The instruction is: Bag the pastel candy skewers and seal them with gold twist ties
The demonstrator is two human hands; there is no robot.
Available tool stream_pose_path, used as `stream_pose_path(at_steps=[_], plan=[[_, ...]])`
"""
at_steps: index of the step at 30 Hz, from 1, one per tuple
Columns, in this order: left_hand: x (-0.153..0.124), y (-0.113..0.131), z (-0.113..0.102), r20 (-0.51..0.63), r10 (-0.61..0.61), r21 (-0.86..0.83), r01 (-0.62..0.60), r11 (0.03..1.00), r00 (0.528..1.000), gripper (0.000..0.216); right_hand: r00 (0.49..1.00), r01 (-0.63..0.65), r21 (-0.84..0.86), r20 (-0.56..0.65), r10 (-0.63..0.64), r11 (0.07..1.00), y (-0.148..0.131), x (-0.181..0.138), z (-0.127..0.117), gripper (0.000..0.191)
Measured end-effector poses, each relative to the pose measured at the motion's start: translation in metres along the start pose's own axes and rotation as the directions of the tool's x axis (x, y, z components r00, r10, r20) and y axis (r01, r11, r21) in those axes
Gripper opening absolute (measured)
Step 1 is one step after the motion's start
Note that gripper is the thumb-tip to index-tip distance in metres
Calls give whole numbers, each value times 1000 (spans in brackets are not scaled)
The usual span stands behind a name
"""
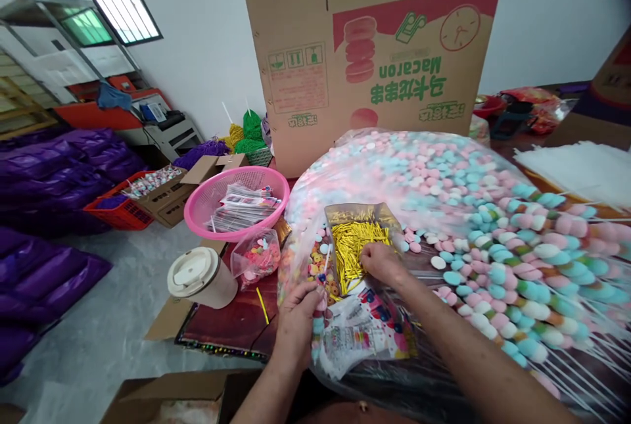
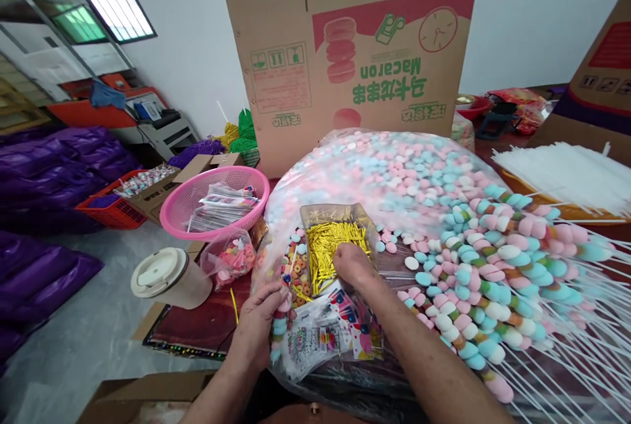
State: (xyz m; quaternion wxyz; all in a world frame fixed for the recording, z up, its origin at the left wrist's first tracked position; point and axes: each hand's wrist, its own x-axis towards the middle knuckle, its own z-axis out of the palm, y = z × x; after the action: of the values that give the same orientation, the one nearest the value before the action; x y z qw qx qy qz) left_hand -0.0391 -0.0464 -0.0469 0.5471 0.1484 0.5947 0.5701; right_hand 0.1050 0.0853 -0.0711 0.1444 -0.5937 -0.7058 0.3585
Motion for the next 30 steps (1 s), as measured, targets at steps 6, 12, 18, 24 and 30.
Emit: stream_pose_path(at_steps=[6, 12, 18, 24, 30], plan=[[7, 4, 8, 29, -47, -92, 50, 994, 998, 22, 997, 26, 2, -78, -25, 1000, 9, -9, -11, 16], [2, 8, 12, 70, -82, -71, 87, 994, 994, 19, 974, 227, 163, -57, -221, 960, -15, -50, -16, 6], [1, 14, 14, 124, -87, -1, 88, 996, 988, 16, 609, 740, -161, -252, -752, 653, -29, -79, -39, 25], [-2, 16, 14, 261, -286, 166, 249, 954, 922, 16, 209, 848, -500, 7, -978, 178, -25, -84, -38, 23], [-9, 21, 9, 475, -327, 516, 43, 856, 817, 11, 333, 845, -521, 333, -882, 122, -7, -98, -21, 16]])
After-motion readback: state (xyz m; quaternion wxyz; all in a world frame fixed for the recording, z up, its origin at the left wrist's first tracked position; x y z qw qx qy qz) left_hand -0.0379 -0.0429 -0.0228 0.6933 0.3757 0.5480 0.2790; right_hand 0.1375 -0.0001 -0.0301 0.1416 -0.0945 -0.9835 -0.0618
